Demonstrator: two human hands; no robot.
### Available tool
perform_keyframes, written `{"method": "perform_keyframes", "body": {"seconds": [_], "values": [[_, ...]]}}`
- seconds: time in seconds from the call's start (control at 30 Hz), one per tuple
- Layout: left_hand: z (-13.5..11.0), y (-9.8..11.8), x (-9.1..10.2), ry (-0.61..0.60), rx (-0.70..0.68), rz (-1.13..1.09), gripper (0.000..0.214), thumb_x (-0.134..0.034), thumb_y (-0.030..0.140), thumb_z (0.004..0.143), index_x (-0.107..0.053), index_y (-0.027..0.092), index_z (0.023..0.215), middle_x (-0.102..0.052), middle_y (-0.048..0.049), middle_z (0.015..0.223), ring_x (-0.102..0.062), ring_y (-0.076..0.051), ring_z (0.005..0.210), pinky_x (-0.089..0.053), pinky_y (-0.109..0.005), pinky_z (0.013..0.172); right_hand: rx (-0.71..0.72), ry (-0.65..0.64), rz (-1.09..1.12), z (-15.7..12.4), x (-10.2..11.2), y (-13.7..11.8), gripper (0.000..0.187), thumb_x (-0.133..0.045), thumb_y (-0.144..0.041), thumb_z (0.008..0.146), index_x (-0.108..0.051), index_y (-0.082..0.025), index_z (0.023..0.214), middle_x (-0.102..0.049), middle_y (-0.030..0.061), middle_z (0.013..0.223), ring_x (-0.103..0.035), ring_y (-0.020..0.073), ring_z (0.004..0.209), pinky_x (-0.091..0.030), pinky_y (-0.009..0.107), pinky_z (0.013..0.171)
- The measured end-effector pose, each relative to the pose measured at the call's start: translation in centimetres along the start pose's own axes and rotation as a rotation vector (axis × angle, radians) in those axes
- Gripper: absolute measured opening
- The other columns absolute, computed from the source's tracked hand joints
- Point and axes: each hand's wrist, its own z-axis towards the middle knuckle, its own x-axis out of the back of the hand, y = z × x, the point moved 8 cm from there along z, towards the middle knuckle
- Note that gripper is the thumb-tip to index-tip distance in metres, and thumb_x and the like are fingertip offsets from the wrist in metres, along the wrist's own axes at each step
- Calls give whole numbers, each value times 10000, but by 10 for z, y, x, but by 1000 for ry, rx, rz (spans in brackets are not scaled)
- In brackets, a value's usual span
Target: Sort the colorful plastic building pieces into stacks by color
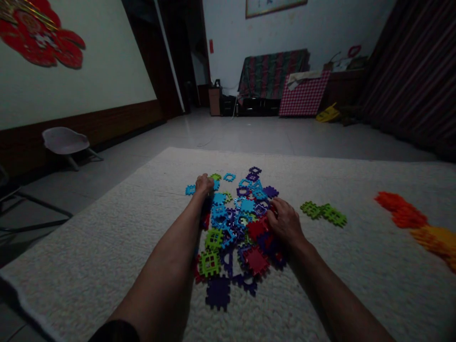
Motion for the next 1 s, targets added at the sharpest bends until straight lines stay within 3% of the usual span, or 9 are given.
{"method": "perform_keyframes", "body": {"seconds": [0.1, 0.2, 0.37, 0.5, 0.7, 0.9, 1.0], "values": [[6, 8, -14, -32, -20, -26, 489, -434, 391, 944, -532, 193, 1380, -587, -146, 1383, -560, -239, 1261, -427, -293, 1002, 48, -103, 22, -2, -2, 1, 254, -491, -290, 842, -671, -207, 1001, -704, 121, 1118, -618, 288, 1054, -479, 499, 956], [12, 15, -22, -53, -57, -29, 560, -518, 465, 892, -515, 236, 1402, -552, -138, 1409, -541, -282, 1263, -435, -330, 992, 78, -158, 42, -9, 13, 9, 256, -498, -301, 861, -667, -198, 1024, -709, 114, 1104, -625, 284, 1031, -487, 484, 943], [7, 29, -33, -137, -145, 52, 554, -647, 366, 758, -624, 295, 1307, -572, -91, 1389, -506, -307, 1277, -429, -360, 1001, 148, -144, 98, -27, 37, 18, 244, -523, -328, 891, -680, -193, 1020, -691, 121, 1155, -611, 269, 1088, -463, 477, 997], [-14, 45, -35, -138, -207, 79, 485, -551, 382, 841, -637, 284, 1308, -603, -93, 1360, -524, -264, 1274, -408, -326, 1028, 133, -75, 150, -35, 44, 21, 244, -530, -360, 899, -687, -201, 997, -686, 124, 1147, -597, 274, 1121, -431, 510, 1043], [-54, 66, -36, -174, -228, 33, 475, -549, 465, 870, -660, 248, 1278, -669, -105, 1290, -599, -248, 1208, -441, -278, 967, 91, -34, 188, -40, 49, 19, 234, -532, -344, 875, -697, -198, 957, -700, 127, 1102, -603, 276, 1093, -442, 517, 1029], [-93, 93, -31, -159, -234, -128, 396, -542, 299, 875, -697, 249, 1236, -721, -31, 1218, -645, -187, 1144, -458, -225, 952, -46, 24, 241, -54, 61, 19, 241, -529, -357, 850, -687, -197, 936, -705, 131, 1076, -619, 275, 1057, -468, 491, 1000], [-115, 107, -25, -163, -280, -159, 380, -530, 291, 896, -699, 254, 1235, -724, -13, 1214, -648, -176, 1135, -460, -235, 979, -95, 9, 299, -61, 60, 13, 284, -523, -353, 843, -673, -196, 1027, -692, 129, 1116, -625, 268, 1067, -485, 480, 988]]}}
